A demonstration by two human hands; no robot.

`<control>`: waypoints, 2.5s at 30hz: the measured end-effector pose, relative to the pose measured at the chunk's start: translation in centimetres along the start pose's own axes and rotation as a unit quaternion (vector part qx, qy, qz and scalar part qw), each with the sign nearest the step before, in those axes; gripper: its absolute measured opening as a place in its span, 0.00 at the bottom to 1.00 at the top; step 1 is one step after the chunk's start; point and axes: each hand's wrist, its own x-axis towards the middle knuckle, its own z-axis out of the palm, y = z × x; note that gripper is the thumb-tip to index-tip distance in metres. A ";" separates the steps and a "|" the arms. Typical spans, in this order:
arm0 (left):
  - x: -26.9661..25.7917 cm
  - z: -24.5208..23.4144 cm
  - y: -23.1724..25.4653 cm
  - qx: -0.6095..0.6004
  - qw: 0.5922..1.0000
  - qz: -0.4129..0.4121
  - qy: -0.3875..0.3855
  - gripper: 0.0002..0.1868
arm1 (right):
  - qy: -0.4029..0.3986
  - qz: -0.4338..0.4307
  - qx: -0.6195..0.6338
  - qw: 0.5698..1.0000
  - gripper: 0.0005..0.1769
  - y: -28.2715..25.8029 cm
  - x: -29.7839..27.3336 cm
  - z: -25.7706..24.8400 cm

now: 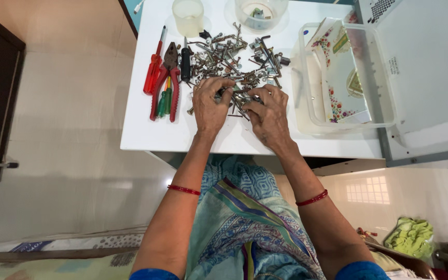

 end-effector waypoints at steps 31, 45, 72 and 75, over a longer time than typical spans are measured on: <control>-0.7 0.0 0.2 0.020 1.000 0.009 0.006 0.09 | 0.068 0.369 0.578 0.724 0.06 4.0 5.3 1.0; 6.1 0.0 -1.2 -0.328 0.908 -0.260 -0.018 0.29 | -0.018 0.390 0.598 0.700 0.17 1.9 12.1 2.1; 14.9 -1.7 -11.1 -0.444 0.851 -0.280 0.022 0.46 | -0.060 0.275 0.653 0.704 0.31 5.4 25.8 12.2; 14.0 -2.0 -10.5 -0.436 0.853 -0.286 0.010 0.45 | -0.049 0.304 0.609 0.731 0.24 3.8 24.5 9.9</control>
